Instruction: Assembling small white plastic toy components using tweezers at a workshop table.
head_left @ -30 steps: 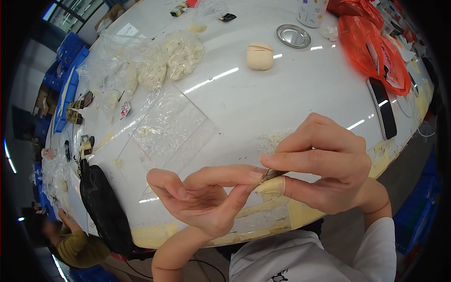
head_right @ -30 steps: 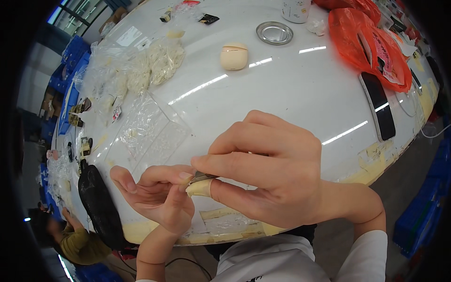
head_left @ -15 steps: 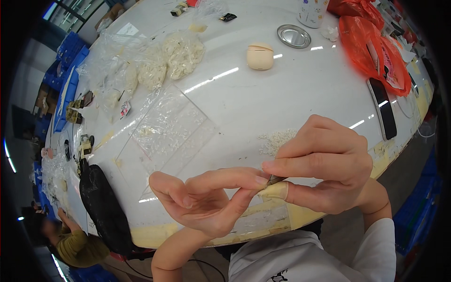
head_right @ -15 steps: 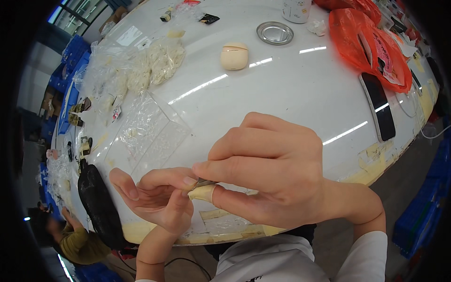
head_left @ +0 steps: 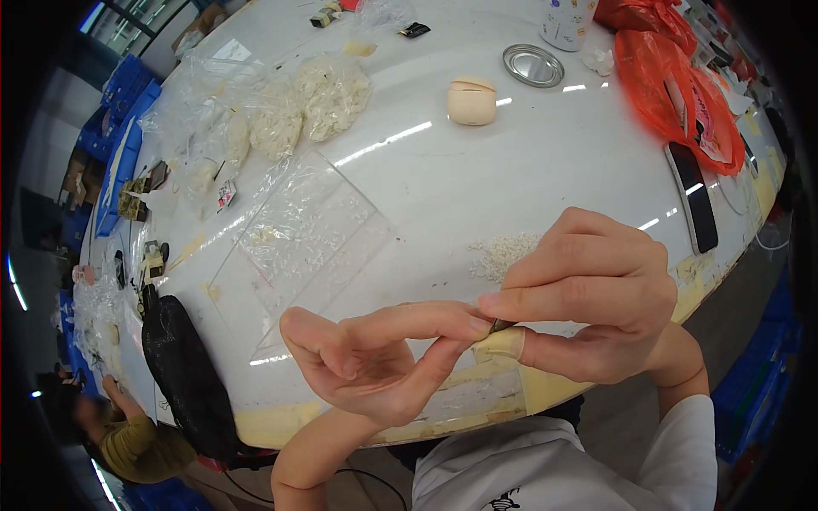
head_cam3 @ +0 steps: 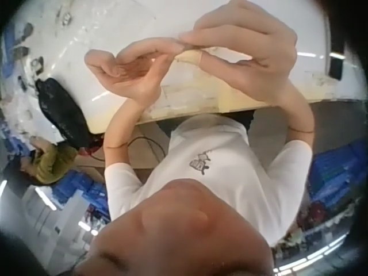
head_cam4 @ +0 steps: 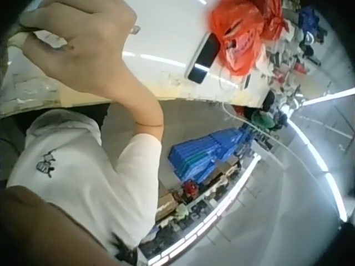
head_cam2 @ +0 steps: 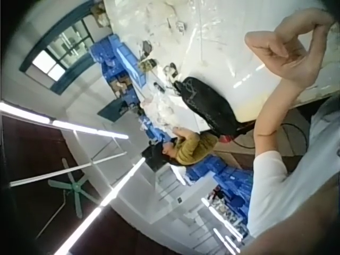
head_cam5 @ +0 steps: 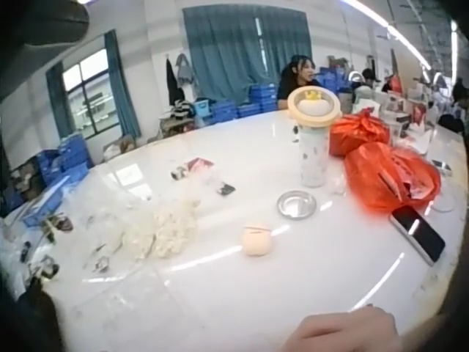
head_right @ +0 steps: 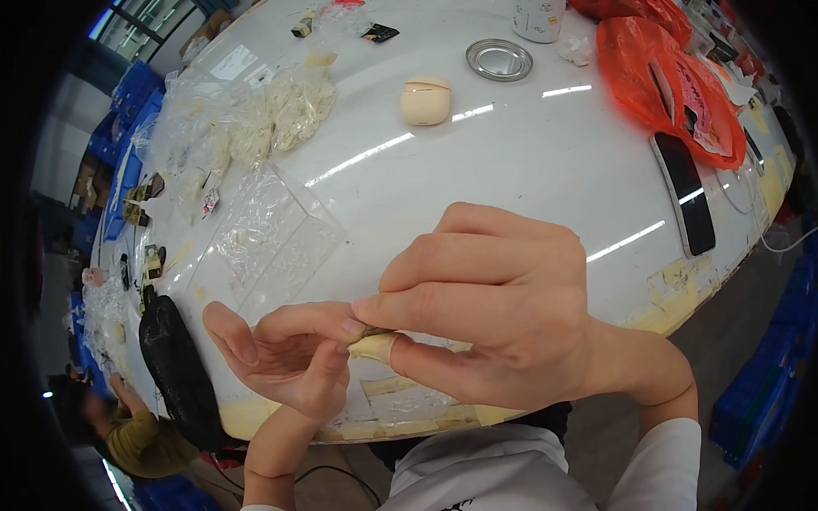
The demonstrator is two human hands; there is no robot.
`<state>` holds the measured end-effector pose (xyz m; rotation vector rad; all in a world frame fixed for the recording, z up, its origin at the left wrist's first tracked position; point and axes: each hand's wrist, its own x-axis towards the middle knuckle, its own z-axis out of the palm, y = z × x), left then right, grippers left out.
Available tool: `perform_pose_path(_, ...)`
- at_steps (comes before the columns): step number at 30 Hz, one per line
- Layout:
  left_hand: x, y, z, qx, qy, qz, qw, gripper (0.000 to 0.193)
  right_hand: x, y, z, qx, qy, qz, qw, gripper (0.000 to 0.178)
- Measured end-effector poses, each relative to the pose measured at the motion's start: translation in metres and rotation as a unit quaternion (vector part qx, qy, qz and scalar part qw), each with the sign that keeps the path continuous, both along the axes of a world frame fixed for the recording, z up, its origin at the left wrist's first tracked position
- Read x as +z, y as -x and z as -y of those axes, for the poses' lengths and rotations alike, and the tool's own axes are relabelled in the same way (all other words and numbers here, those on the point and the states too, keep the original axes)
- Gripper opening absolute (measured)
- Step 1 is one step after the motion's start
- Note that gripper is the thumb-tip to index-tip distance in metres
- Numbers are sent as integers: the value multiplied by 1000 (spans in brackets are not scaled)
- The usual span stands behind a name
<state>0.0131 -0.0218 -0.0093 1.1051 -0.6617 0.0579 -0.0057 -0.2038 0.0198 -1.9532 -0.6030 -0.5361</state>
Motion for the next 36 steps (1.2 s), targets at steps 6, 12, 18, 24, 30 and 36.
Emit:
perform_pose_path(6, 0, -1, 3, -1, -27, 5, 1000, 63, 0, -1, 7, 8, 2, -21, 1000, 27)
perform_pose_path(12, -3, -3, 7, -3, -8, -65, 998, 62, 0, -3, 12, -5, 19, -11, 1000, 31)
perform_pose_path(18, -12, -7, 15, -47, 81, -147, 985, 61, -10, -4, 16, -7, 23, -18, 1000, 34)
perform_pose_path(24, -20, -13, 20, -83, 104, -199, 971, 61, -22, -9, 22, -9, 28, 20, 999, 35)
perform_pose_path(30, -36, -20, 18, -117, 109, -220, 962, 61, -38, -14, 21, -10, 36, 21, 999, 34)
perform_pose_path(36, -34, -26, 1, -134, 111, -226, 958, 61, -36, -16, 3, -14, 25, 17, 999, 33)
